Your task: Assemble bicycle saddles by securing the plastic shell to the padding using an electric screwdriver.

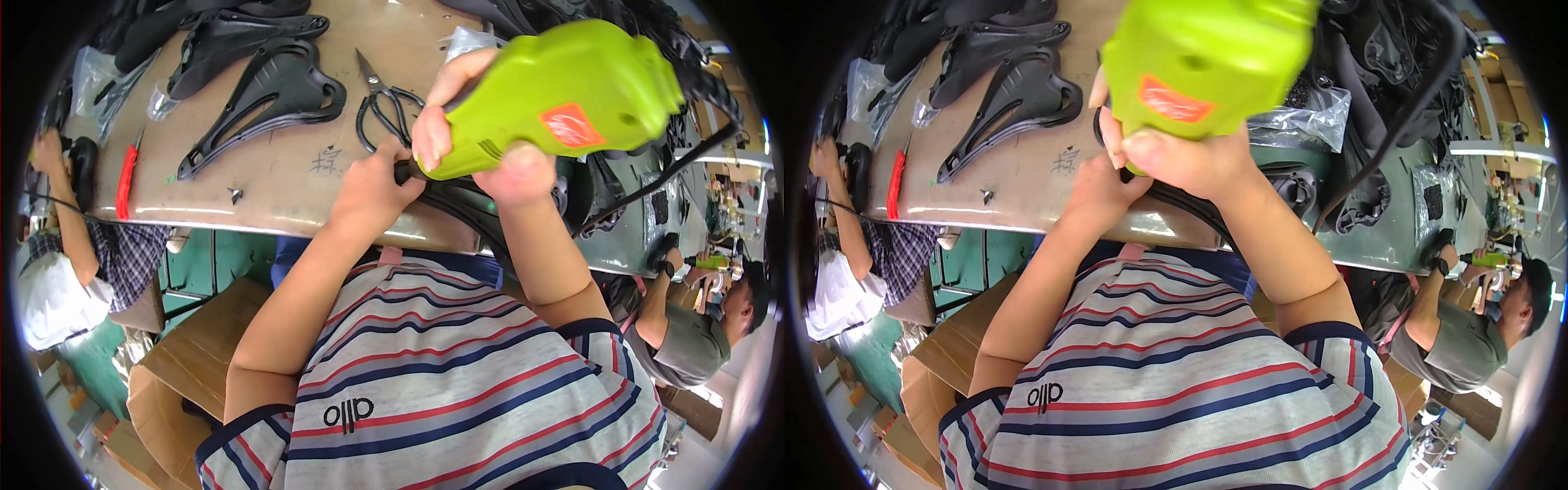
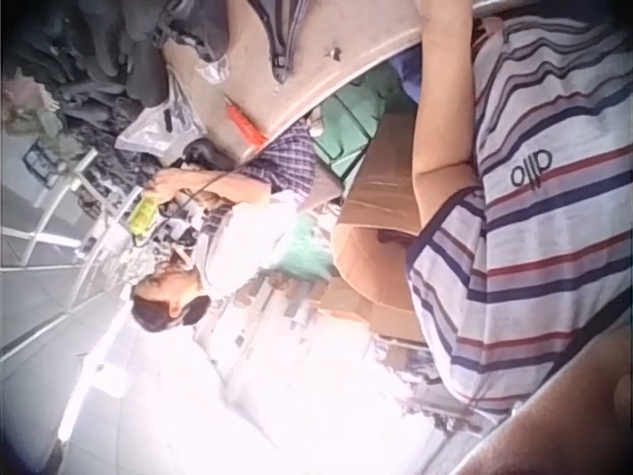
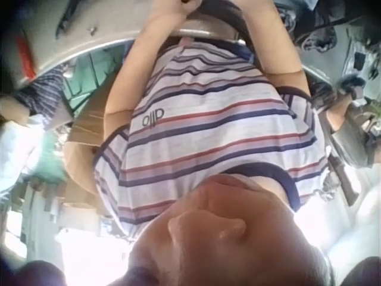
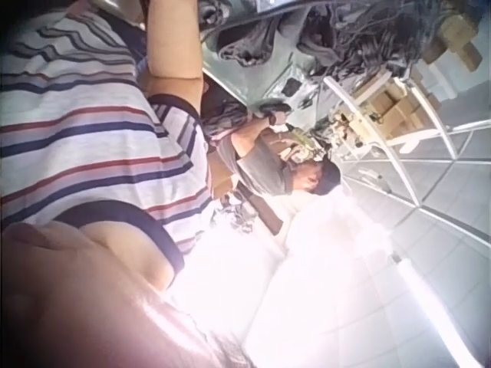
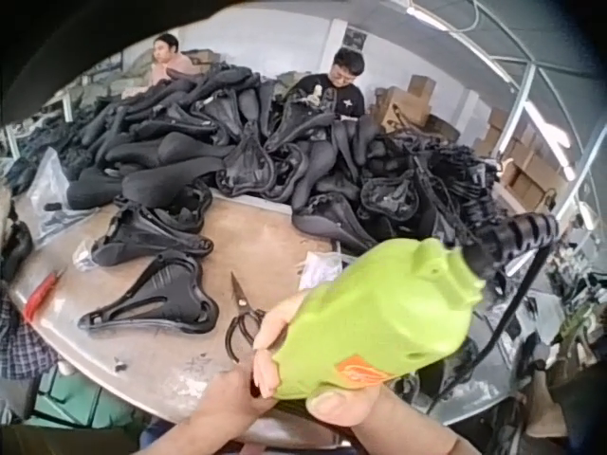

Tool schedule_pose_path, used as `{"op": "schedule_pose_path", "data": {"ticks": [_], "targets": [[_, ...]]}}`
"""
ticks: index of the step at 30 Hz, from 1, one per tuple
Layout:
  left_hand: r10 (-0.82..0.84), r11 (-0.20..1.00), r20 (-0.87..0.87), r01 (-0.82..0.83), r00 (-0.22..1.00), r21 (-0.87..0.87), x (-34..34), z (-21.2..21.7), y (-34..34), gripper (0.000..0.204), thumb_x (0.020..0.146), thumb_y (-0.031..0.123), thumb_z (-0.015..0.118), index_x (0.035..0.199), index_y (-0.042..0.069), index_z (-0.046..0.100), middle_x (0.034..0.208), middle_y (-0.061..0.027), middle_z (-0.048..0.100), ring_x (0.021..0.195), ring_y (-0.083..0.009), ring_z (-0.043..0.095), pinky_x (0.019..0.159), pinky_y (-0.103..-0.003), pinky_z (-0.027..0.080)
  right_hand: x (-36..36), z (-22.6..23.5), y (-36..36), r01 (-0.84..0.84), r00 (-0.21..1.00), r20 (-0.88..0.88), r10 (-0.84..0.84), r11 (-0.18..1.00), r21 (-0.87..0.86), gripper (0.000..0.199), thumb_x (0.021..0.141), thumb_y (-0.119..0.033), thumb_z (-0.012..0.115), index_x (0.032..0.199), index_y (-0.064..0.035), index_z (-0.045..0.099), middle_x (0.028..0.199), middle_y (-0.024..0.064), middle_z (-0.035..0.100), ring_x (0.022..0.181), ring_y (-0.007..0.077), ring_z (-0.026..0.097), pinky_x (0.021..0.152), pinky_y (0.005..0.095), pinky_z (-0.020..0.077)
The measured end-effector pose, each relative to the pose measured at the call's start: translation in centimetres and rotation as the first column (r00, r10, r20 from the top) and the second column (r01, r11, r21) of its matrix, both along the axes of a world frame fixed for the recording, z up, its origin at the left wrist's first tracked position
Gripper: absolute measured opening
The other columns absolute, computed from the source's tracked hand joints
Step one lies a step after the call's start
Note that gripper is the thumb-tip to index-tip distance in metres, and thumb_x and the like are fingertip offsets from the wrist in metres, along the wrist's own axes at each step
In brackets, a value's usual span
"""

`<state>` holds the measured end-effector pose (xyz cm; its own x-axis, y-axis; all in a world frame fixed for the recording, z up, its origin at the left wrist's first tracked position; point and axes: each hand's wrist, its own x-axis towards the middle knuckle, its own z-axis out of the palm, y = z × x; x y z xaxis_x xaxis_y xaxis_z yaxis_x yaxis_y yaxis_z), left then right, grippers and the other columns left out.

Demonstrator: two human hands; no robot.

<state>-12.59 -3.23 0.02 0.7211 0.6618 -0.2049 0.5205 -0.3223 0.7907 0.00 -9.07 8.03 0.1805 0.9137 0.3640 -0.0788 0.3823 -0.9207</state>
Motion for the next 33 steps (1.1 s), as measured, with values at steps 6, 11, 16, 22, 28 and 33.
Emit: {"op": "schedule_pose_path", "data": {"ticks": [6,11,16,22,28,33], "targets": [[-0.058,0.998,0.074,0.056,0.996,0.021,0.3,2.0,0.4,0.033,0.071,0.021,0.072,0.094,0.003,0.057,0.079,-0.0215,0.065,0.077,-0.0391,0.063,0.071,-0.043,0.050,4.5,0.8,-0.6,-0.420,0.878,-0.052,0.475,0.819,0.390,0.075,0.072,-0.056,0.073,0.111,-0.0007,0.042,0.080,0.0096,0.056,0.063,0.0211,0.056,0.058,0.0342,0.0457],[-0.068,0.996,0.112,0.060,0.991,0.070,0.4,2.0,0.3,0.032,0.071,0.020,0.072,0.091,0.001,0.057,0.076,-0.0204,0.065,0.074,-0.0386,0.064,0.068,-0.043,0.050,5.2,0.6,-0.1,-0.485,0.833,-0.040,0.552,0.763,0.428,0.077,0.068,-0.058,0.074,0.110,-0.0013,0.043,0.077,0.0078,0.056,0.061,0.0203,0.054,0.056,0.0337,0.0453],[-0.047,0.997,0.109,0.041,0.993,0.061,0.3,1.7,0.2,0.032,0.072,0.021,0.073,0.090,0.001,0.057,0.075,-0.0199,0.065,0.071,-0.0373,0.064,0.064,-0.041,0.050,4.0,0.9,-0.9,-0.381,0.863,-0.209,0.459,0.865,0.326,0.072,0.070,-0.053,0.071,0.107,0.0015,0.044,0.075,0.0088,0.055,0.060,0.0206,0.054,0.056,0.0326,0.0455],[-0.018,1.000,0.098,0.016,0.995,0.020,-0.3,1.2,0.2,0.031,0.072,0.020,0.074,0.089,0.001,0.056,0.065,-0.0155,0.062,0.056,-0.0281,0.062,0.057,-0.035,0.049,3.4,1.0,-0.2,-0.277,0.915,-0.217,0.341,0.920,0.277,0.061,0.075,-0.047,0.067,0.096,0.0076,0.049,0.066,0.0122,0.055,0.053,0.0178,0.057,0.051,0.0299,0.0491],[-0.024,1.000,0.165,0.021,0.986,0.016,-0.6,0.9,0.2,0.032,0.072,0.020,0.075,0.090,0.001,0.057,0.064,-0.0140,0.062,0.050,-0.0215,0.056,0.054,-0.032,0.047,2.6,1.3,-1.0,-0.208,0.961,-0.147,0.236,0.961,0.179,0.064,0.077,-0.049,0.063,0.107,0.0032,0.044,0.075,0.0113,0.056,0.059,0.0221,0.057,0.057,0.0371,0.0478],[0.001,1.000,0.087,0.000,0.996,-0.013,-0.1,1.0,0.3,0.033,0.072,0.021,0.074,0.092,0.000,0.059,0.069,-0.0144,0.065,0.055,-0.0219,0.058,0.057,-0.033,0.047,3.0,0.3,-0.2,-0.050,0.986,-0.151,0.069,0.991,0.126,0.058,0.081,-0.049,0.058,0.101,0.0044,0.048,0.067,0.0115,0.054,0.055,0.0215,0.057,0.054,0.0339,0.0489]]}}
